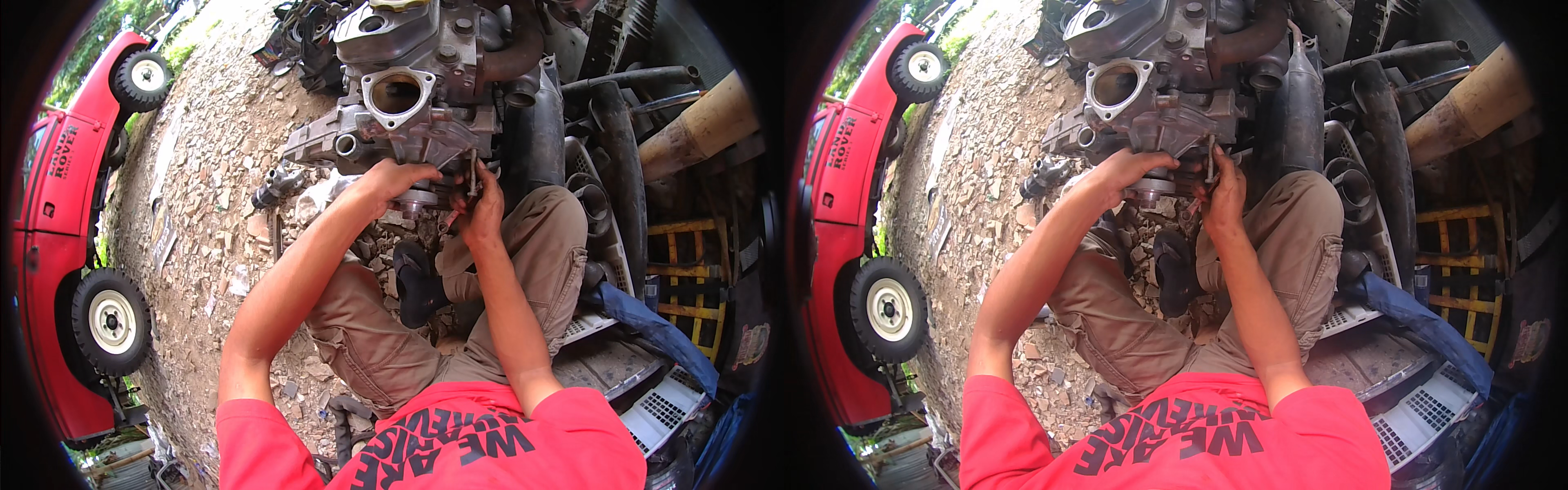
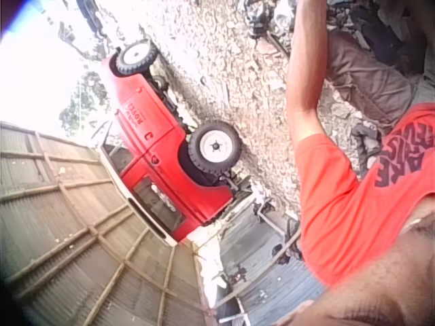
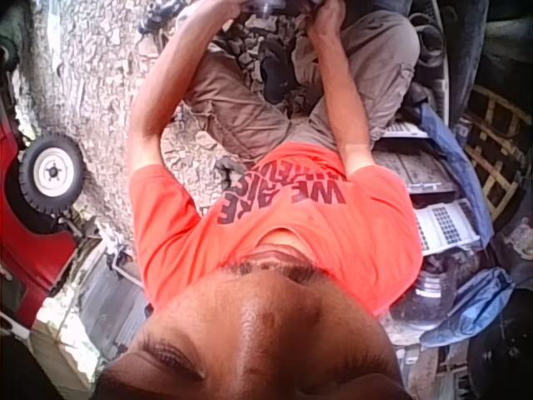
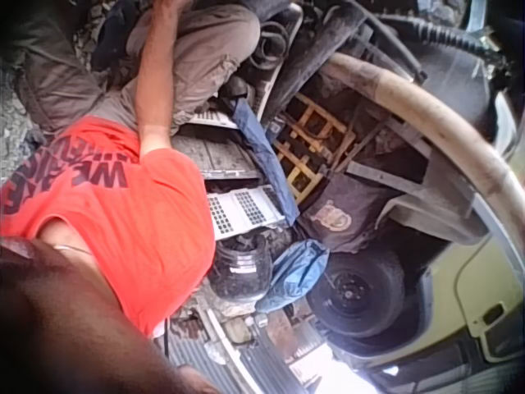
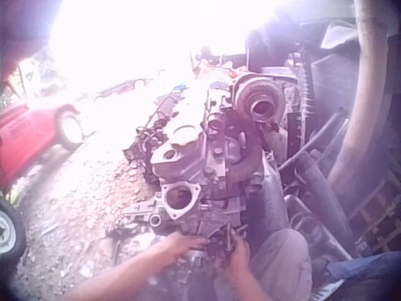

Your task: The person sits on the ground and uses a wrench to loosen and remove bolts from a car engine. They detach a metal component, place it aside, and continue to remove additional bolts from the engine block.

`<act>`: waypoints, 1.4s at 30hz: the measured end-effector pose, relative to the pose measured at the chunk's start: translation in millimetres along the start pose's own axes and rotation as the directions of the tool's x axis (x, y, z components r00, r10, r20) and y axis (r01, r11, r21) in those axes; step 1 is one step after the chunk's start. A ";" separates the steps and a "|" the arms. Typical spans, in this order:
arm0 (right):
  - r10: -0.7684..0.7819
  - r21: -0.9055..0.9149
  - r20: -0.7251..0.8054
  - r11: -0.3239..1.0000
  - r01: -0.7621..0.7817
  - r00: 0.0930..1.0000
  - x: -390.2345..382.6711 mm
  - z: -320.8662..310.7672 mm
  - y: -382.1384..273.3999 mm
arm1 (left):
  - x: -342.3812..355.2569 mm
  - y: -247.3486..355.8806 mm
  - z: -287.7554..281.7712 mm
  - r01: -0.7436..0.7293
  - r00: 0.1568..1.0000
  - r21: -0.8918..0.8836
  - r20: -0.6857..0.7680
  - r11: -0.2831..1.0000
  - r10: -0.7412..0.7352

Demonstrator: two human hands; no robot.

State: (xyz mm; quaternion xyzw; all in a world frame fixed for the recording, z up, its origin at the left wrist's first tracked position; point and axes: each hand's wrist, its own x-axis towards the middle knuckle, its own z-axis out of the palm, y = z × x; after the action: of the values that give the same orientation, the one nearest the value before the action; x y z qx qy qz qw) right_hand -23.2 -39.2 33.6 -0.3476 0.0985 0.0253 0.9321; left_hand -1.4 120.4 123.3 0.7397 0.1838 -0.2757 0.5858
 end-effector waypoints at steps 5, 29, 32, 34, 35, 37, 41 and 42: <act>0.024 0.034 -0.001 0.999 -0.024 1.000 1.5 -2.8 2.8 | 8.0 -5.6 -2.6 -0.001 1.000 0.013 0.008 1.000 0.001; -0.009 0.043 0.019 0.999 0.008 1.000 0.5 1.4 -1.6 | 6.7 -2.6 -2.9 0.026 0.999 0.011 0.043 1.000 -0.026; -0.016 0.045 0.035 0.999 0.014 0.999 1.4 0.7 -1.5 | 8.3 -4.7 -2.5 0.022 1.000 0.017 0.022 1.000 -0.022; -0.014 0.028 0.035 1.000 0.013 0.999 2.1 -1.1 0.3 | 12.6 -7.4 -4.2 0.021 0.999 0.026 0.028 0.999 -0.021; -0.013 0.045 0.041 0.999 0.012 0.999 2.6 -2.7 0.8 | 12.0 -6.0 -3.8 0.020 0.999 0.030 0.033 0.999 -0.021; -0.013 0.079 0.052 0.997 0.009 0.999 3.4 -6.1 1.3 | 9.7 -4.4 -2.0 0.025 0.999 0.016 0.036 1.000 -0.026; 0.012 0.003 -0.006 1.000 -0.011 1.000 2.2 0.1 -1.6 | 8.0 -2.6 -3.4 0.032 0.999 0.036 0.031 0.999 -0.033; 0.009 -0.004 -0.014 1.000 -0.009 1.000 1.6 1.0 -2.6 | 5.8 -1.2 -2.0 0.021 1.000 0.026 0.012 0.999 -0.022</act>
State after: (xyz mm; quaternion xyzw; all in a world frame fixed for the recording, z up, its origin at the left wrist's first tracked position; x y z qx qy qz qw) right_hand -21.2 -40.6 35.6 -0.3492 0.1066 0.0271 0.9306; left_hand 2.8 122.4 119.1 0.7433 0.1845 -0.2889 0.5745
